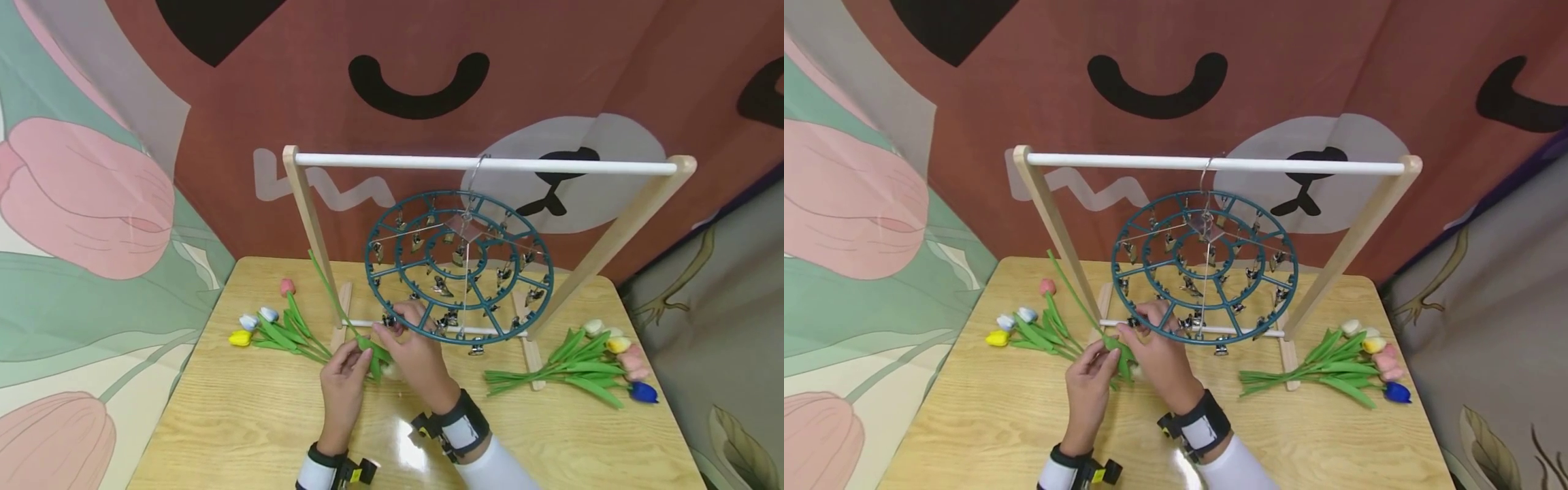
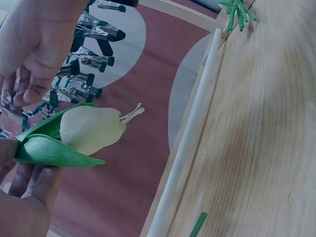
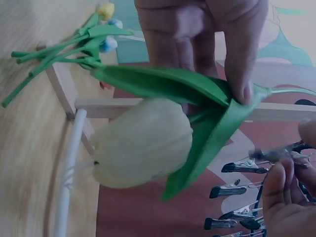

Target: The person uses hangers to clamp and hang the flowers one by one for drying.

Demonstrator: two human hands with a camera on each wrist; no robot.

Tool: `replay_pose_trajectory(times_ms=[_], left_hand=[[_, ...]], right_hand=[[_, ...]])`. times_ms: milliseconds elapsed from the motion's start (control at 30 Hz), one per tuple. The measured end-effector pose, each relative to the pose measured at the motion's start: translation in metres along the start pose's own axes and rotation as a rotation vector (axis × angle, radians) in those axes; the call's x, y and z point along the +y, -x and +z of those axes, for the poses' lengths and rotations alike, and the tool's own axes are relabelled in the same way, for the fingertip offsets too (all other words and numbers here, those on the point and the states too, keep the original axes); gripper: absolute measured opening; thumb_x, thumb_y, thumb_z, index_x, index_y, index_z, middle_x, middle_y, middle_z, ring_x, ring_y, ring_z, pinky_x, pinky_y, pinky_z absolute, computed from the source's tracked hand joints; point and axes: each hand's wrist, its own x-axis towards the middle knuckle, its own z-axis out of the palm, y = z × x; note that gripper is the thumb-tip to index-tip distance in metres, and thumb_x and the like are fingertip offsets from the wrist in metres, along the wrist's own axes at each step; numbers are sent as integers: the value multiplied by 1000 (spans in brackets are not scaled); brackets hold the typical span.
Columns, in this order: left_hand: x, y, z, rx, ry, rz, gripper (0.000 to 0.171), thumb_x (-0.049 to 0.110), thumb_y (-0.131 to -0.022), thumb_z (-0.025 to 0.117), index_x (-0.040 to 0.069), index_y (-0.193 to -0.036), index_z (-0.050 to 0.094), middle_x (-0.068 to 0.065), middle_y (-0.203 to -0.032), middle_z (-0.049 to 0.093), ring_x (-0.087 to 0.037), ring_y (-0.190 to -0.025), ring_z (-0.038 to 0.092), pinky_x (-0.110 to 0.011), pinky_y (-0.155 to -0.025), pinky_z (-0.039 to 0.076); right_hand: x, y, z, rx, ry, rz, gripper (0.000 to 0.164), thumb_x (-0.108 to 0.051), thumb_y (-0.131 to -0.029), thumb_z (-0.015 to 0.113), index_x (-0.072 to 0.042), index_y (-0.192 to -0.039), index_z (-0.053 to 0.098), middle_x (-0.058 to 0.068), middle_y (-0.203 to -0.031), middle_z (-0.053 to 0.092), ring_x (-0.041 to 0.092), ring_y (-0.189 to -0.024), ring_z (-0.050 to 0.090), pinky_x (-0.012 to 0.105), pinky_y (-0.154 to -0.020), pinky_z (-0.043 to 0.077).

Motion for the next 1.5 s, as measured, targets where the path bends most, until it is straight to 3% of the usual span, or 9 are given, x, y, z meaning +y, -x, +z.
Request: replay_pose_trajectory(times_ms=[133,300,600,700,900,1000,1200,1500], left_hand=[[2,-2,1,-5,-18,-13,24,-4,-96,69,-15,-116,66,-6,-113,74,-11,-96,74,-21,-75,65],[2,-5,2,-8,-30,-9,22,-2,-96,69,-8,-117,70,-6,-115,74,-12,-97,74,-22,-76,65],[1,-10,4,-26,-44,34,22,-4,-96,68,-9,-117,69,-5,-115,74,-10,-98,73,-20,-74,64],[1,-12,4,-26,-56,42,22,-5,-96,68,-12,-117,68,-11,-115,73,-9,-99,72,-19,-74,64],[0,-14,6,-24,-69,51,22,-6,-95,68,-13,-116,68,-35,-113,67,-7,-101,71,-18,-81,63],[0,-15,7,-25,-76,58,23,-6,-95,68,-15,-116,67,-38,-114,66,-6,-102,71,-19,-85,63],[0,-18,9,-23,-94,63,22,-7,-94,69,-12,-115,69,-30,-114,69,-6,-102,70,-20,-90,62],[0,-20,11,-28,-138,47,21,-5,-93,71,-4,-113,73,-23,-113,72,-6,-105,69,-22,-94,61]], right_hand=[[2,-3,-4,17,20,-13,32,-9,-87,84,-4,-113,68,4,-102,67,12,-85,65,22,-73,62],[4,-3,-6,27,-56,16,33,-3,-86,83,-5,-116,69,5,-100,71,14,-87,69,24,-78,64],[0,-4,-12,7,-221,186,31,-6,-85,84,-10,-114,72,4,-111,71,19,-99,68,25,-91,62],[0,-5,-14,2,-258,215,29,-9,-87,83,-10,-115,72,4,-113,73,19,-100,70,25,-90,62],[3,-5,-15,-14,-275,120,26,-7,-88,81,-6,-112,72,8,-108,73,15,-94,69,24,-82,63],[2,-6,-16,-25,-252,91,25,-8,-88,81,-7,-112,73,6,-105,74,14,-92,67,24,-80,61],[3,-7,-16,-37,-177,58,28,-5,-84,84,-9,-111,75,3,-96,72,12,-85,64,22,-73,59],[5,-9,-15,-32,-188,40,28,-3,-81,85,-8,-108,77,4,-93,72,11,-82,63,21,-70,57]])
